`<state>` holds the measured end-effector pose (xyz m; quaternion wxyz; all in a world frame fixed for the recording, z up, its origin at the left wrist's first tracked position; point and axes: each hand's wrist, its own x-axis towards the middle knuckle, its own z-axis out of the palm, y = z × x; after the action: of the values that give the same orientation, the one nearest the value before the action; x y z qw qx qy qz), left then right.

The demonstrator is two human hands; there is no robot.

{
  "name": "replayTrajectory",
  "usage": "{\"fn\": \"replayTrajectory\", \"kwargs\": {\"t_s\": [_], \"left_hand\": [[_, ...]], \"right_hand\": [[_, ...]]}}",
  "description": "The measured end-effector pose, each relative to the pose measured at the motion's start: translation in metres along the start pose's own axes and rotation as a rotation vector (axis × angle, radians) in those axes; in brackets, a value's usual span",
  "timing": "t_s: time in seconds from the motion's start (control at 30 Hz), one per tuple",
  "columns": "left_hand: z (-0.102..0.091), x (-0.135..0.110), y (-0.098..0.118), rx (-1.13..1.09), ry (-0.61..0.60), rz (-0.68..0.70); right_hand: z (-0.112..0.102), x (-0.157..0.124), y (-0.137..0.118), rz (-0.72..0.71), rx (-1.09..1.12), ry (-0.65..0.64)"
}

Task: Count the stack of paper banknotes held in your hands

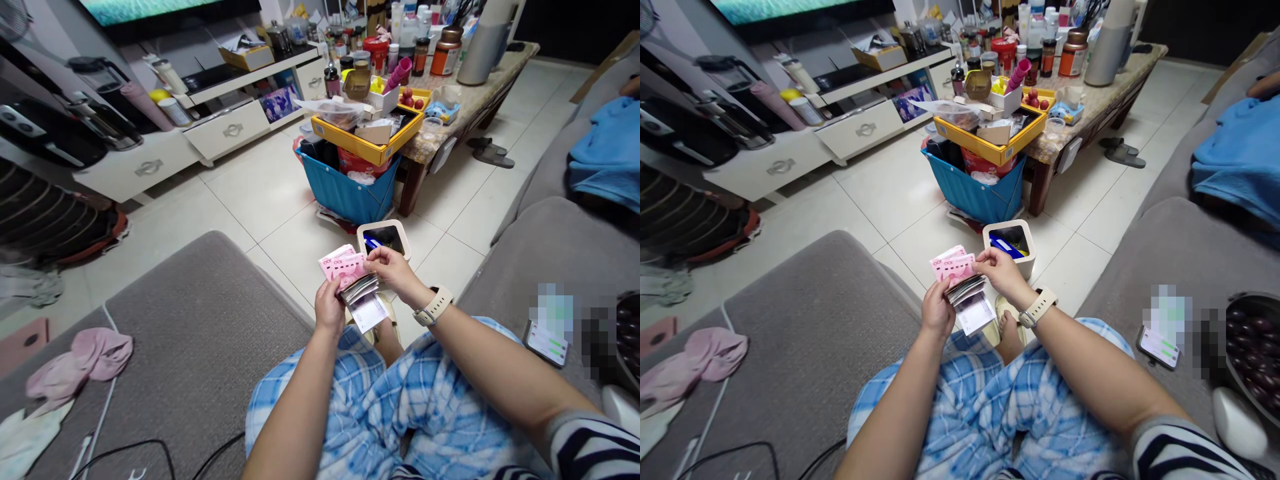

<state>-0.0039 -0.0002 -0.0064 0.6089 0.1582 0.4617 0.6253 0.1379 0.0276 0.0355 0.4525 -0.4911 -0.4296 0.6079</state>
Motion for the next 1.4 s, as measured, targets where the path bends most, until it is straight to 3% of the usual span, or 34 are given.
{"fn": "replayTrajectory", "kwargs": {"t_s": [0.17,0.57,1.4], "left_hand": [[0.0014,-0.002,0.002,0.005,-0.012,-0.025],[0.0013,0.0033,-0.0025,-0.141,0.059,-0.028],[-0.0009,0.0057,-0.0047,-0.122,0.037,0.001]], "right_hand": [[-0.0014,0.0022,0.0031,-0.039,-0.053,0.0],[0.0014,0.0004,-0.0001,0.036,0.004,-0.048],[0.0005,0.0012,0.0015,0.044,0.007,-0.059]]}}
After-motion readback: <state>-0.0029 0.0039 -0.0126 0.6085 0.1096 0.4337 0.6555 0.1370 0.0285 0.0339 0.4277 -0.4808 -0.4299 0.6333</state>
